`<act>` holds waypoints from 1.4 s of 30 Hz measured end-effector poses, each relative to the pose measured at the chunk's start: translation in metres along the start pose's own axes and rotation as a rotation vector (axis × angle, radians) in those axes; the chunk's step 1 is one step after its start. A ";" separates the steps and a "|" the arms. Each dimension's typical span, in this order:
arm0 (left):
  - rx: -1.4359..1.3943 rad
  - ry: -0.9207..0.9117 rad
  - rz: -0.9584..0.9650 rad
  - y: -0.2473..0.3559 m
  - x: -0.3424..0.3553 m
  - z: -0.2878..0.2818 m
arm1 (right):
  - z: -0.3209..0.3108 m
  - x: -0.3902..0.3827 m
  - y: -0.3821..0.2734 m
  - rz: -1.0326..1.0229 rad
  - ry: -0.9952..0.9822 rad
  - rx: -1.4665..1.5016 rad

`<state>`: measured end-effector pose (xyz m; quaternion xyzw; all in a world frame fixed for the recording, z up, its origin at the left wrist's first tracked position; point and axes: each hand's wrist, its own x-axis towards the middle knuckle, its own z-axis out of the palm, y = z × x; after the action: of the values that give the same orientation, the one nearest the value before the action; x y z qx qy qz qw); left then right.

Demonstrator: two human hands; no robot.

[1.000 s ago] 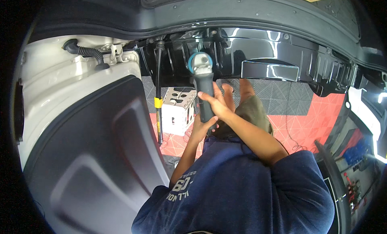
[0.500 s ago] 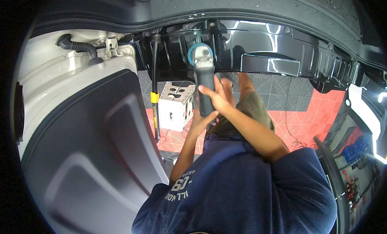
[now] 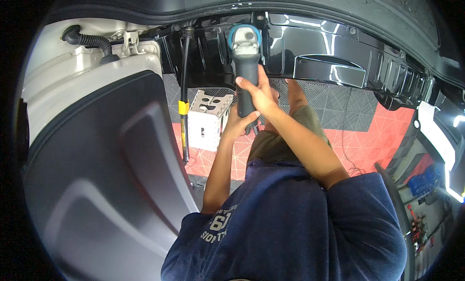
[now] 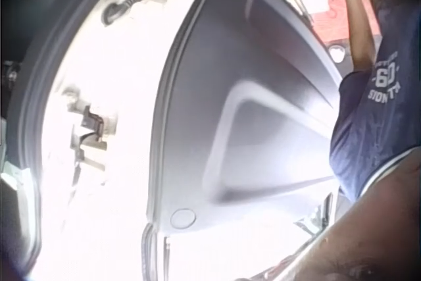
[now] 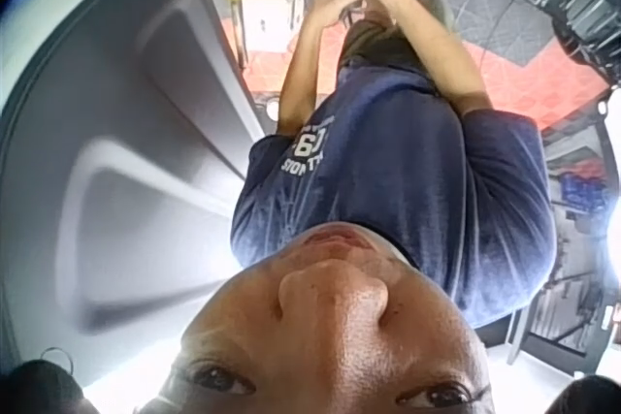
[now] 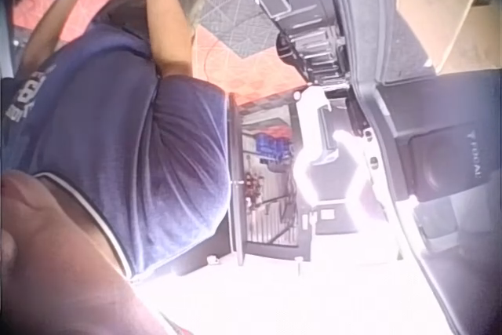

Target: The recorder uses a power polisher on the interior surface of a car's rear panel.

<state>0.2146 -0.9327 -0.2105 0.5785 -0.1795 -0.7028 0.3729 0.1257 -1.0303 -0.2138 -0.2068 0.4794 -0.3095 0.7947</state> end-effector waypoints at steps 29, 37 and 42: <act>-0.242 0.228 -0.030 -0.051 -0.058 -0.004 | 0.010 -0.026 0.070 -0.014 -0.169 -0.228; -0.206 0.112 0.036 -0.024 -0.034 0.007 | 0.006 -0.016 0.029 0.059 -0.056 -0.135; -0.191 0.213 0.065 -0.003 -0.012 -0.013 | 0.025 0.026 0.027 -0.017 -0.112 -0.336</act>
<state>0.2265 -0.9200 -0.2081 0.6057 -0.0900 -0.6389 0.4656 0.1652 -1.0276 -0.2359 -0.3576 0.4774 -0.2195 0.7720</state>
